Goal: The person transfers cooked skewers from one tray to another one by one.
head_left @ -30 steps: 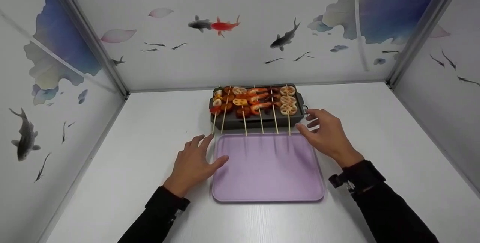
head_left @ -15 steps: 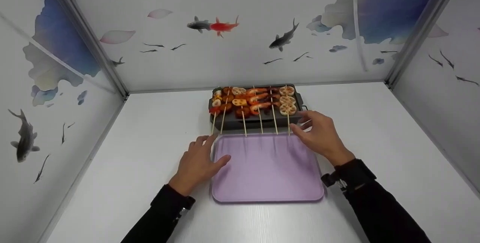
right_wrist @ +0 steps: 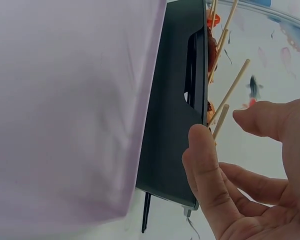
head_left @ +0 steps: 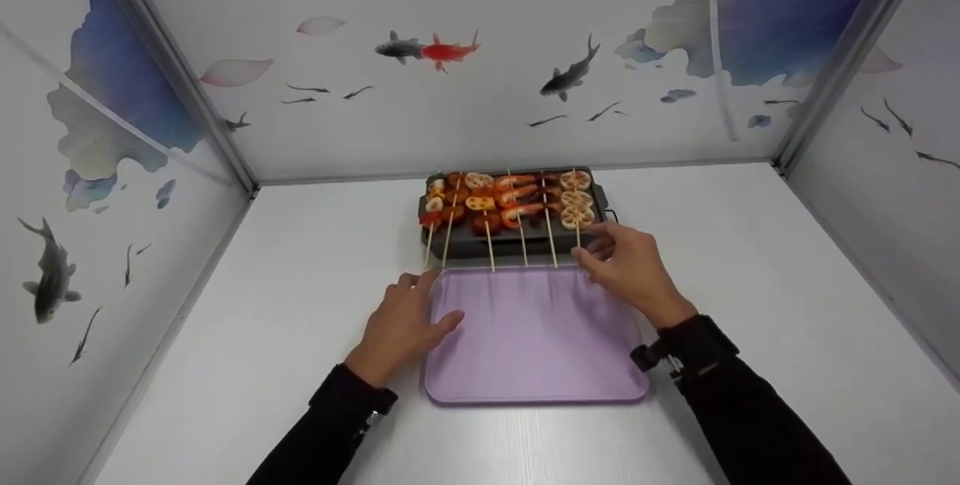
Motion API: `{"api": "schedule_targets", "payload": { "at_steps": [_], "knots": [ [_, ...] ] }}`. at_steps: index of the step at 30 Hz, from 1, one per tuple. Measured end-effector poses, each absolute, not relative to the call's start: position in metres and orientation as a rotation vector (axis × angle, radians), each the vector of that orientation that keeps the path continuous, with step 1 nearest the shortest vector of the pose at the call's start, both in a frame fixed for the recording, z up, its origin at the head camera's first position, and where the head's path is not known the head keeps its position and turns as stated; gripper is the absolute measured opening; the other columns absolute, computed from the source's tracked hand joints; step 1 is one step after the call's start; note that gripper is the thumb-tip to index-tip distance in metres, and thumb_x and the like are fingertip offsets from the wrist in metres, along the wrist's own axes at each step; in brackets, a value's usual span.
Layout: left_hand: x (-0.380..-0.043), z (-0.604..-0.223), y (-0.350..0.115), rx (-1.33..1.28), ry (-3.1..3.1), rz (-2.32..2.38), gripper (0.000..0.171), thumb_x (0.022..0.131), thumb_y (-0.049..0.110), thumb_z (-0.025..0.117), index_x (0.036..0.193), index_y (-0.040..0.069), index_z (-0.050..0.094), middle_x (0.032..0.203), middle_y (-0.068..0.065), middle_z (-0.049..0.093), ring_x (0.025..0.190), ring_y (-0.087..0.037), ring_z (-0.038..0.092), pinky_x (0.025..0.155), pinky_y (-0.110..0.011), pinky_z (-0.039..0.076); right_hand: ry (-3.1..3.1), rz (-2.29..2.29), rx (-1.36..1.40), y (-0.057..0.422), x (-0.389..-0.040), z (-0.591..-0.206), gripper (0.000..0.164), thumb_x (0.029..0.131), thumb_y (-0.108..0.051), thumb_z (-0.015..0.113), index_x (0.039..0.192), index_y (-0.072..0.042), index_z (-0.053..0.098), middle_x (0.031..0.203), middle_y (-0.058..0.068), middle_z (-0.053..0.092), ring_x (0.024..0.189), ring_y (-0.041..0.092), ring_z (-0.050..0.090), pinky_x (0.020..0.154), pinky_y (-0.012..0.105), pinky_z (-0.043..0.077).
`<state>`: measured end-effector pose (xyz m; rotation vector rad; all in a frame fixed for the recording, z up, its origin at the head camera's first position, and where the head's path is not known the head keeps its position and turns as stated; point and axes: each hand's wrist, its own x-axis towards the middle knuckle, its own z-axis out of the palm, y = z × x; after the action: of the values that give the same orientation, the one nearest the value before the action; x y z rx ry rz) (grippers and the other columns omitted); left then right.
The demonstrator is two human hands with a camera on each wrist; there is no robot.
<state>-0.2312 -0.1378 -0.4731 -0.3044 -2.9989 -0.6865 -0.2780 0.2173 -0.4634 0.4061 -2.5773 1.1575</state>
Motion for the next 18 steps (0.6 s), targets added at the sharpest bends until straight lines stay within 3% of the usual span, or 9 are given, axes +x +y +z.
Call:
{"api": "schedule_targets", "payload": {
  "at_steps": [12,18],
  "knots": [
    [-0.2352,-0.4746,-0.1383,-0.348,-3.007,-0.75,0.069,0.088,0.03,0.079,0.146,0.004,0.052,0.116,-0.019,0.058,0.097,-0.026,0.059,0.087,-0.043,0.053,-2.609,1.301,0.276,0.2083,-0.281,-0.4618,0.045,0.089,-0.019,0.08,0.127,0.002,0.066,0.09,0.009,0.075,0.072,0.016,0.073,0.063,0.028,0.058],
    [-0.2364,-0.4738,-0.138,-0.319,-3.05,-0.767,0.064,0.09,0.027,0.077,0.145,0.003,0.053,0.112,-0.015,0.058,0.093,-0.022,0.057,0.084,-0.042,0.053,-2.601,1.485,0.205,0.2069,-0.2837,-0.4586,0.045,0.089,-0.013,0.078,0.129,0.003,0.064,0.091,0.011,0.074,0.068,0.019,0.074,0.064,0.035,0.061]
  ]
}}
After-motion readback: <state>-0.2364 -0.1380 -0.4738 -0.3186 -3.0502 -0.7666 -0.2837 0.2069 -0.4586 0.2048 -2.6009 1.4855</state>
